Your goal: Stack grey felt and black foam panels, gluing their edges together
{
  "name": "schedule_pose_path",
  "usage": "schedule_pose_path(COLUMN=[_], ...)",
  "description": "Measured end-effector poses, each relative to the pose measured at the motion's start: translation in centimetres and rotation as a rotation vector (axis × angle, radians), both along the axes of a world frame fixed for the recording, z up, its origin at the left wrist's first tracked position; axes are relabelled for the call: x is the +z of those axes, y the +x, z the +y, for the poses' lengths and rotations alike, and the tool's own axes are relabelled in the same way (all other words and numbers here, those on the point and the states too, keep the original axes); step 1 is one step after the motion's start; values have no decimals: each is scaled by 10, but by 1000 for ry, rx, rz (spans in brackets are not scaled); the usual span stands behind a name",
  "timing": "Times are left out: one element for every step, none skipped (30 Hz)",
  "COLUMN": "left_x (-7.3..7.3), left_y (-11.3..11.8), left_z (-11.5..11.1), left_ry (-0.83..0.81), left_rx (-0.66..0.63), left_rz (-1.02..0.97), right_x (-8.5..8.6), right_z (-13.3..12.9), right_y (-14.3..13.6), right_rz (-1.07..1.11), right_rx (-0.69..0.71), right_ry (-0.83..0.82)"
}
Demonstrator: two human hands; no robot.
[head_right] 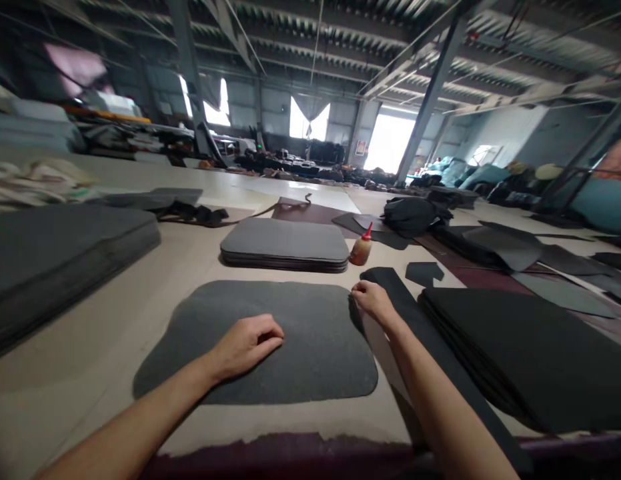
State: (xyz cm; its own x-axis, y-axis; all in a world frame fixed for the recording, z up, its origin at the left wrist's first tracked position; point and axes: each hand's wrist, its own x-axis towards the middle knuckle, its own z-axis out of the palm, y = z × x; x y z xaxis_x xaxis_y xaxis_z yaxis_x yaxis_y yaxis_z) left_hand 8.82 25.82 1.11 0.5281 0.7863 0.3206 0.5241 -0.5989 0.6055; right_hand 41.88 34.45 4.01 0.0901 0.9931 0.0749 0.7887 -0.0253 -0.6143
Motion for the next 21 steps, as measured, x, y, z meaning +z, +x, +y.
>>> schedule_pose_path(left_x=[0, 0, 0, 0, -1, -1, -2, -2, -2, -2, -2, -2, -2, -1, -1, 0, 1, 1, 1, 1, 1], left_y=[0, 0, 0, 0, 0, 1, 1, 1, 1, 1, 1, 1, 1, 1, 1, 1, 1, 1, 1, 1, 1], left_z=[0, 0, 0, 0, 0, 0, 1, 1, 1, 1, 1, 1, 1, 0, 0, 0, -1, -1, -1, -1, -1], left_ry=[-3, -6, -9, -8, -4, 2, 5, 6, 6, 7, 5, 2, 0, -1, -2, -3, -4, -4, -4, -4, -5], left_rx=[1, 0, -1, 0, 3, 7, 11, 12, 13, 14, 10, 6, 3, 2, 4, 6, 9, 12, 13, 14, 12], left_rz=[2, 5, 7, 9, 12, 17, 20, 23, 25, 27, 29, 31, 32, 34, 36, 37, 39, 42, 45, 45, 43], right_x=[-4, -8, -12, -14, -16, -16, -16, -15, -14, -14, -12, -11, -10, -9, -8, -7, -5, -4, -3, -3, -2], right_z=[9, 16, 21, 25, 29, 31, 32, 33, 34, 35, 36, 36, 37, 38, 39, 40, 41, 42, 43, 44, 45], right_y=[-1, -3, -3, -3, -3, -2, -2, -1, 0, 0, 0, 0, 0, -1, -2, -3, -3, -4, -4, -5, -5], right_rz=[13, 28, 43, 57, 69, 78, 85, 92, 96, 99, 99, 98, 94, 88, 80, 69, 57, 44, 30, 17, 6], right_rx=[8, 14, 17, 20, 21, 23, 27, 30, 32, 32, 30, 28, 26, 23, 22, 22, 22, 23, 24, 27, 32], right_ry=[-19, -38, -56, -74, -93, -113, -133, -154, -175, -194, -211, -226, -239, -250, -260, -269, -276, -280, -283, -283, -278])
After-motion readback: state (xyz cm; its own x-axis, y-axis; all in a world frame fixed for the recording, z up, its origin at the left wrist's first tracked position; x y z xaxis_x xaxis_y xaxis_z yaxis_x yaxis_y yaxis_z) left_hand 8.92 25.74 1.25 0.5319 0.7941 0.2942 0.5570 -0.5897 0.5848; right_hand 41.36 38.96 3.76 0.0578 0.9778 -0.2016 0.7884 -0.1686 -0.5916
